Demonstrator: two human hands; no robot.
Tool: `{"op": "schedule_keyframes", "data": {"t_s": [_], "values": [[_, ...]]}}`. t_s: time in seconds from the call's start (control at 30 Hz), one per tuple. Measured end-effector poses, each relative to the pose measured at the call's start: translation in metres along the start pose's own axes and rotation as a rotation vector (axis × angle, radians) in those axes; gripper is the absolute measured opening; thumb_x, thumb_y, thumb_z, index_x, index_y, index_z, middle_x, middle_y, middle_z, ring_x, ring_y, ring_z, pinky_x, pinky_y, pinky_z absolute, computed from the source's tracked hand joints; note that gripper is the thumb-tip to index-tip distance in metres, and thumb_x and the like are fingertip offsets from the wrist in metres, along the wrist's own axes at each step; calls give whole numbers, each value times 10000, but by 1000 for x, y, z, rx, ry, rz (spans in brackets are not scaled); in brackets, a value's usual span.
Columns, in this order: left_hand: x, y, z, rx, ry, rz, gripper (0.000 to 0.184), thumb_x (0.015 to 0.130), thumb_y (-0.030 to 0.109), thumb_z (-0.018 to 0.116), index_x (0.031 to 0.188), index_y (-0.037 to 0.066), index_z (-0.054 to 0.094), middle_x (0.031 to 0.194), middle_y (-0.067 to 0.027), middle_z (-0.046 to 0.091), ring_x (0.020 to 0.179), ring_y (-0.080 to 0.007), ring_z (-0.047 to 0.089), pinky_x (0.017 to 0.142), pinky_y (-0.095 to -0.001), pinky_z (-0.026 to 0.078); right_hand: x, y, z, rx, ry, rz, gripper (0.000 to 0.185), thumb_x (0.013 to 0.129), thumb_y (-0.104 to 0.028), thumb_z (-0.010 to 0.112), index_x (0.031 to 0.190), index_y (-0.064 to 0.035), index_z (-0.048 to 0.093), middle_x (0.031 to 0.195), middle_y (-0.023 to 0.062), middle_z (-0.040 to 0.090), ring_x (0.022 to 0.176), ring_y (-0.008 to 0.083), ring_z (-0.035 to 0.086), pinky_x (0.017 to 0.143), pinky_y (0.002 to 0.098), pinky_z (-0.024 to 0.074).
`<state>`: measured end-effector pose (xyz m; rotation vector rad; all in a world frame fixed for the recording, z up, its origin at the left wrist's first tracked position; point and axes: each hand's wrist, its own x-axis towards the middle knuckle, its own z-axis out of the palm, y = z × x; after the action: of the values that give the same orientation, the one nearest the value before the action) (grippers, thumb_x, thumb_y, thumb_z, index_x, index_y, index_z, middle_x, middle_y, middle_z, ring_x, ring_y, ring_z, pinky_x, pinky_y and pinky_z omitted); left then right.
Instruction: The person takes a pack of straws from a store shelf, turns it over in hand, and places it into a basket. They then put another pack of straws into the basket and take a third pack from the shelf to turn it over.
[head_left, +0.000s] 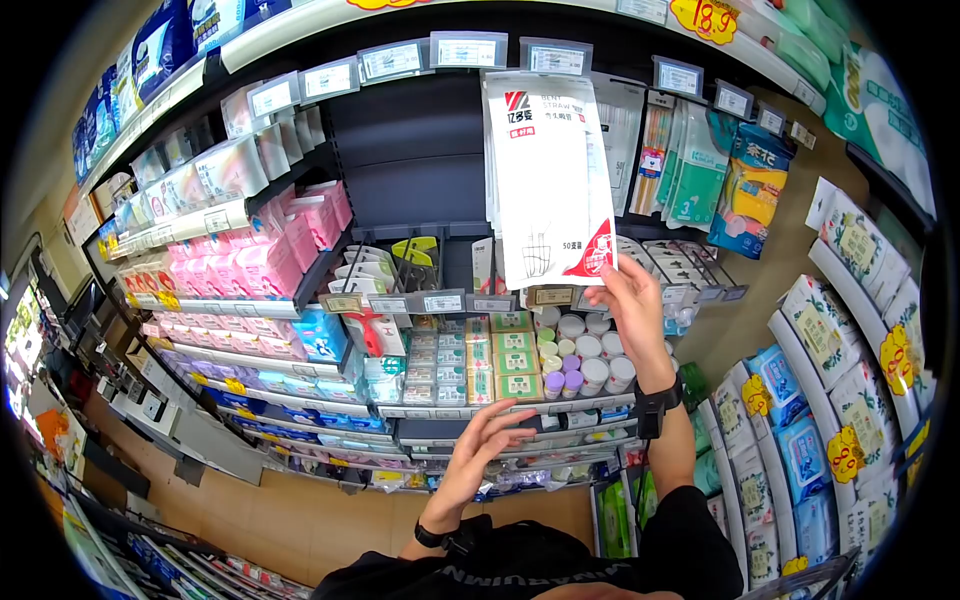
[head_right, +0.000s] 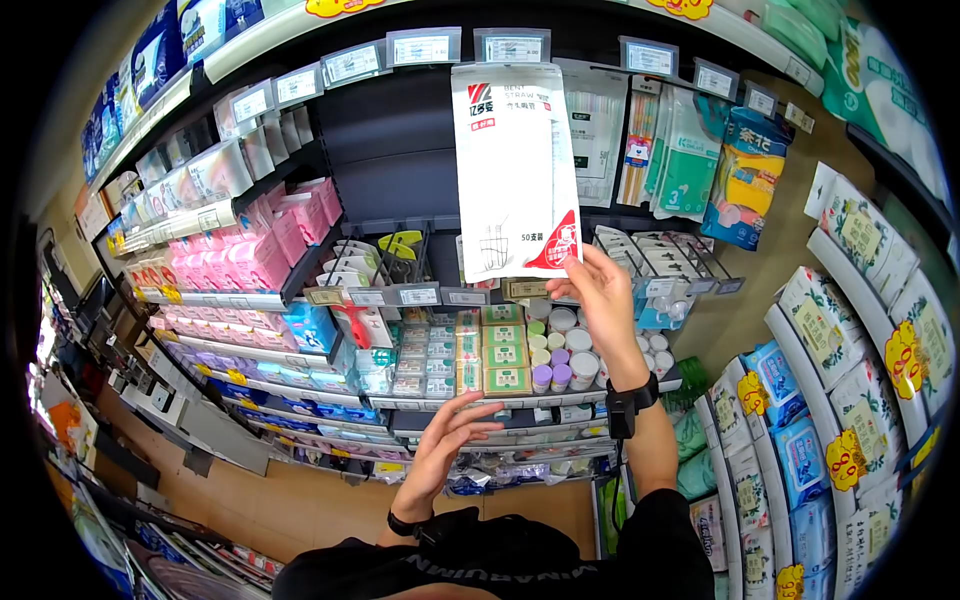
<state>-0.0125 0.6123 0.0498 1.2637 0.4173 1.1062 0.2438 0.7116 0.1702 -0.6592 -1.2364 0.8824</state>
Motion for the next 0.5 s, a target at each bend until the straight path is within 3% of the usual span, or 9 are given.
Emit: {"op": "schedule_keyframes", "data": {"t_s": [0.27, 0.33, 0.5], "values": [[3, -4, 9, -3, -1, -2, 450, 1027, 131, 471, 1453, 21, 378, 1391, -196, 552, 1197, -269, 605, 977, -353, 459, -26, -26, 8, -71, -1, -85, 267, 1009, -117, 541, 1178, 82, 594, 974, 138, 708, 773, 159, 692, 678, 271, 561], [3, -3, 13, -10, 58, -3, 461, 1014, 194, 476, 1435, 22, 401, 1366, -223, 561, 1171, -283, 619, 988, -369, 458, -29, -30, 8, -58, 5, -89, 265, 1009, -118, 540, 1174, 82, 596, 973, 139, 707, 770, 159, 691, 670, 270, 561], [6, -6, 18, -15, 87, 26, 452, 1016, 207, 460, 1422, 14, 414, 1349, -225, 571, 1153, -277, 627, 972, -362, 455, -39, -38, 5, -18, 17, -106, 263, 1011, -115, 535, 1172, 83, 597, 966, 140, 706, 758, 156, 686, 652, 267, 558]]}}
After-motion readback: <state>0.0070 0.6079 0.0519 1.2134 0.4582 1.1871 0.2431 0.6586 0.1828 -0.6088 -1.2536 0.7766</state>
